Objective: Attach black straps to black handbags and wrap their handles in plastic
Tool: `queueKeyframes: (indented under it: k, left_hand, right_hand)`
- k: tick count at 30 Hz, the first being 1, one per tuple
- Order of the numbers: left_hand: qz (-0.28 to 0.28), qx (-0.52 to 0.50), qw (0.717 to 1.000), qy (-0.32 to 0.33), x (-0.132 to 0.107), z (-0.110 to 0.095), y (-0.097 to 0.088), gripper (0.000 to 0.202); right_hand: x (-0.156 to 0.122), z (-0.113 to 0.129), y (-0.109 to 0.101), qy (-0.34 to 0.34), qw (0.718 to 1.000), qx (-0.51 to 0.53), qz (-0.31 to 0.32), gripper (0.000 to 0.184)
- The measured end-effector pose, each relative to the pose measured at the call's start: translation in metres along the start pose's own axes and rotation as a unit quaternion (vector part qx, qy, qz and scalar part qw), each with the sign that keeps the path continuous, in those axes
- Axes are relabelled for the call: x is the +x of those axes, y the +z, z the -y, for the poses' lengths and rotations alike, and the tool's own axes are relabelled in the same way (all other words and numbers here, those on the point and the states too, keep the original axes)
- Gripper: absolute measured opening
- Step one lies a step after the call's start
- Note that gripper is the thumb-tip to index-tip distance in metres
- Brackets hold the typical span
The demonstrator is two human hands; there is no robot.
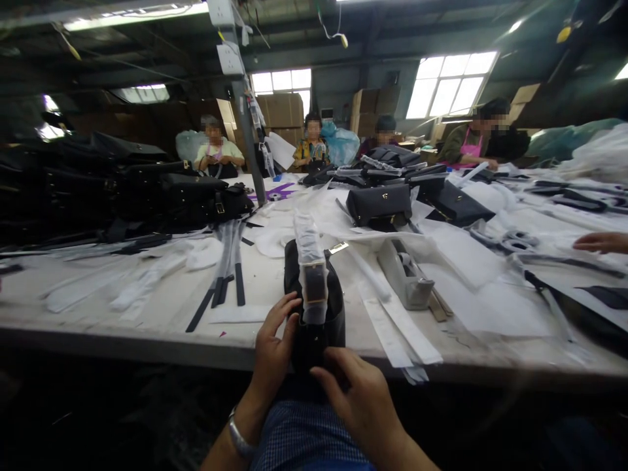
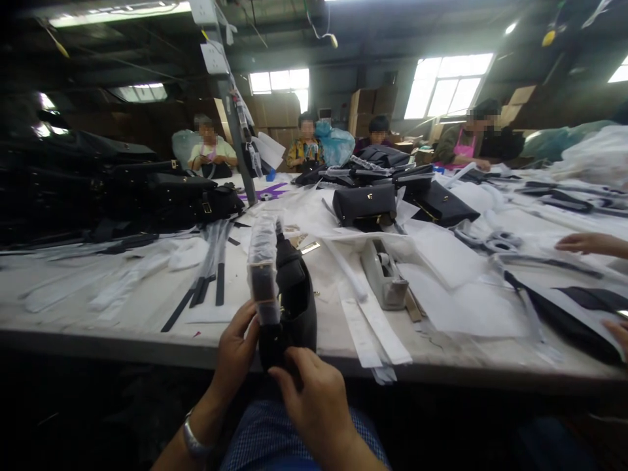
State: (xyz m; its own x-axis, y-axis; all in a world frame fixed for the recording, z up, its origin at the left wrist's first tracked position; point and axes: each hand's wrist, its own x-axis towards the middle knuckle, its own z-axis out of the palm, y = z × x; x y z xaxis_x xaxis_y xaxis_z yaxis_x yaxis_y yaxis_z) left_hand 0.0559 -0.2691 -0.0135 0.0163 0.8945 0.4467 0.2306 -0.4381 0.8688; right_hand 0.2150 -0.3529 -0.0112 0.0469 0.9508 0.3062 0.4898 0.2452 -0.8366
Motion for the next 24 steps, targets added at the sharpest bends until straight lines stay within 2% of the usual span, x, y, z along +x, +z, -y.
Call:
queueKeyframes:
  k: [2,3,4,5,6,7,9,11,13,15,19,22,24]
  left_hand:
    - [0.018,-0.005,1.0,0.005,-0.001,-0.004,0.002,0.024]
    - [0.027,-0.015,1.0,0.004,-0.002,-0.006,0.003,0.024]
    - [0.04,-0.026,0.999,0.001,-0.001,-0.007,0.003,0.024]
    - [0.053,-0.036,0.998,-0.001,0.0,-0.006,0.002,0.024]
    - [0.066,-0.037,0.997,-0.003,0.003,-0.004,-0.001,0.026]
    - [0.071,-0.016,0.997,-0.004,0.007,0.001,-0.007,0.029]
    - [0.056,0.078,0.995,-0.009,0.018,0.016,-0.023,0.035]
    - [0.032,0.188,0.981,-0.02,0.031,0.036,-0.046,0.036]
    - [0.042,0.245,0.968,-0.03,0.044,0.057,-0.068,0.03]
    - [0.083,0.273,0.958,-0.029,0.054,0.073,-0.082,0.024]
    - [0.145,0.315,0.938,-0.018,0.066,0.089,-0.091,0.026]
    - [0.152,0.332,0.931,-0.012,0.071,0.09,-0.092,0.014]
    - [0.148,0.331,0.932,-0.006,0.073,0.089,-0.093,0.016]
  right_hand:
    - [0.003,0.005,0.001,0.093,0.988,0.089,0.085,0.029]
    - [0.005,0.007,0.001,0.138,0.965,0.158,0.158,0.034]
    - [0.007,0.008,0.001,0.171,0.929,0.234,0.231,0.037]
    - [0.01,0.008,0.002,0.187,0.891,0.302,0.284,0.04]
    - [0.012,0.007,0.002,0.186,0.863,0.353,0.309,0.04]
    - [0.015,0.004,0.003,0.175,0.852,0.388,0.305,0.039]
    - [0.018,-0.004,0.006,0.15,0.86,0.427,0.236,0.035]
    - [0.018,-0.012,0.01,0.139,0.863,0.453,0.172,0.029]
    - [0.017,-0.018,0.013,0.137,0.855,0.476,0.151,0.026]
    - [0.017,-0.02,0.016,0.135,0.856,0.474,0.156,0.026]
    - [0.017,-0.02,0.019,0.135,0.861,0.458,0.175,0.028]
    - [0.017,-0.022,0.02,0.139,0.861,0.458,0.174,0.029]
    - [0.017,-0.023,0.019,0.144,0.861,0.458,0.17,0.03]
